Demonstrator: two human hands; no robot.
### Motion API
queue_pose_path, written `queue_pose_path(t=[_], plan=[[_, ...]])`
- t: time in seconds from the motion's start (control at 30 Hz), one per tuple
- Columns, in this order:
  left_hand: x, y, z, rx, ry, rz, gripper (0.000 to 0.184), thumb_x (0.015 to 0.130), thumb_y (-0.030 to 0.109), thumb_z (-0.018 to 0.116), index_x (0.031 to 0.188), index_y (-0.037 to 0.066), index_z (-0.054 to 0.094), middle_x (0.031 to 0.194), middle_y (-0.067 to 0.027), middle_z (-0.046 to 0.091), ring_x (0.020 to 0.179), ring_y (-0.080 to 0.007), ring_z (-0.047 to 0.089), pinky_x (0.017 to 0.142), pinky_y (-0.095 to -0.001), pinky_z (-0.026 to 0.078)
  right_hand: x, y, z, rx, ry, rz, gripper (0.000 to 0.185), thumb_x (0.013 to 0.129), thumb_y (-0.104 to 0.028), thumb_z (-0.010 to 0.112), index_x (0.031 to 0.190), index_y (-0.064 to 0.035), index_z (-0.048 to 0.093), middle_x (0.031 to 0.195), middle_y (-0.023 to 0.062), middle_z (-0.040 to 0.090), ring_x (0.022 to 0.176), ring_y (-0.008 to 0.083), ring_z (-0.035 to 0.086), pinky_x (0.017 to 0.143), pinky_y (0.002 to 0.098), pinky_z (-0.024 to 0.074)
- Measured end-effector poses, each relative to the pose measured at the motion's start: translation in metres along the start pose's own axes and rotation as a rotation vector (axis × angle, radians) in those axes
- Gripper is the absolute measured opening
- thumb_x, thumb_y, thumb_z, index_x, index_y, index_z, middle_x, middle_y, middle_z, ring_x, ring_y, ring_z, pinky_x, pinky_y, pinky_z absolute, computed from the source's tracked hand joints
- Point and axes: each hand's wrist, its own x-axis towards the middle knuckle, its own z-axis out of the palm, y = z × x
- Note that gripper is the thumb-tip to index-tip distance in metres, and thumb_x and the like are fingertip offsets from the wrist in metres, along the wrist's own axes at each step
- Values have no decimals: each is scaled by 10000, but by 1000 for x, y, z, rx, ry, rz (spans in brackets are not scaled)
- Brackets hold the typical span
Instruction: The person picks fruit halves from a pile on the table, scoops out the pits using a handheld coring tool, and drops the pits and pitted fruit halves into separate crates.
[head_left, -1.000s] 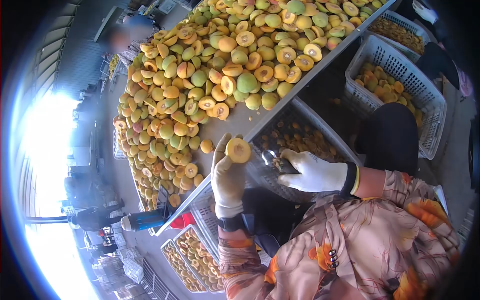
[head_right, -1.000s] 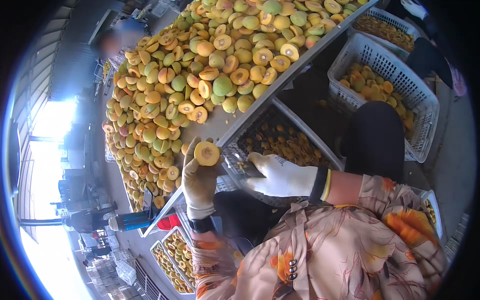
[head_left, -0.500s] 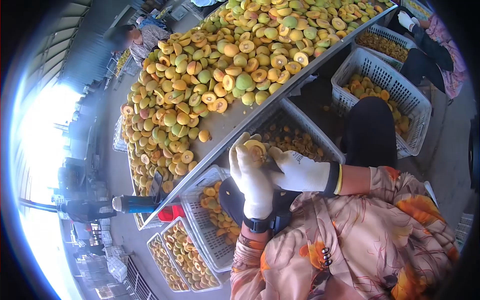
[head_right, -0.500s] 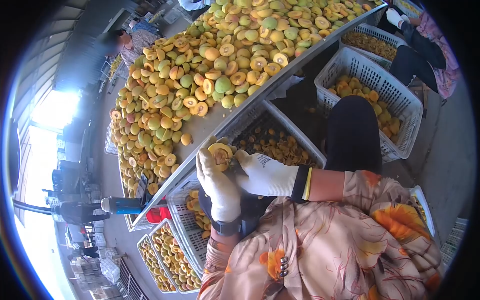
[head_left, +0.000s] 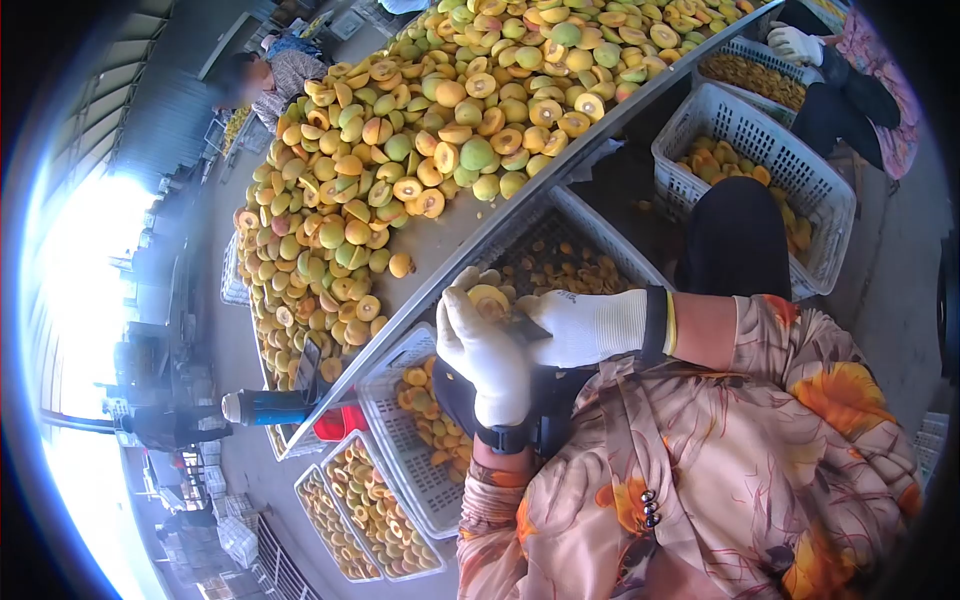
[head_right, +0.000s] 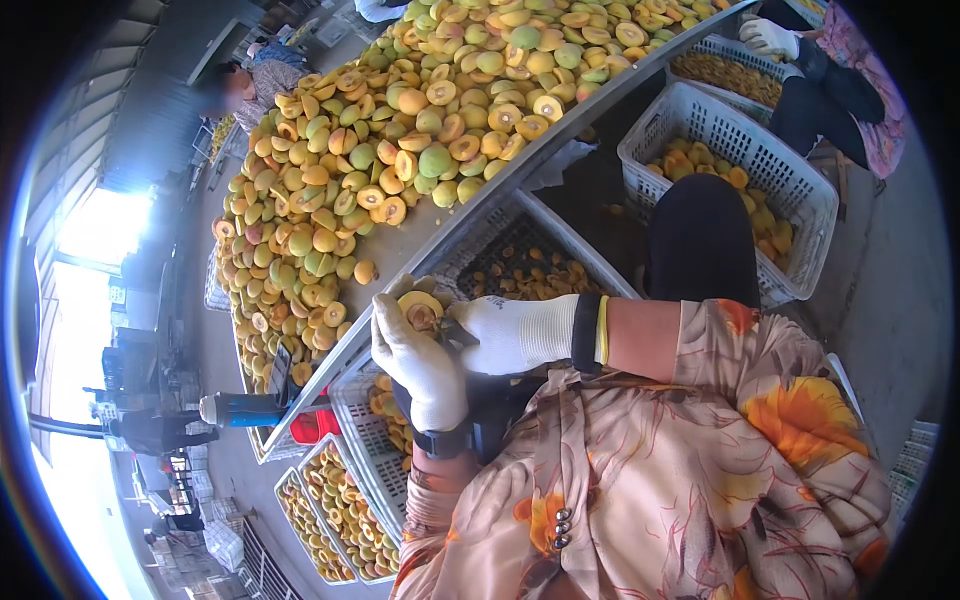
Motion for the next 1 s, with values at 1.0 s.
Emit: queue_pose_path(t=[1.0], plan=[[13, 14, -9, 121, -284, -29, 544, 1053, 502, 513, 1094, -23, 653, 867, -144, 687, 704, -211, 644, 661, -339, 545, 1, -1, -20, 665, -441, 327, 186, 880, -156, 658, 762, -57, 555, 549, -2, 478, 407, 104, 437, 381, 274, 351]])
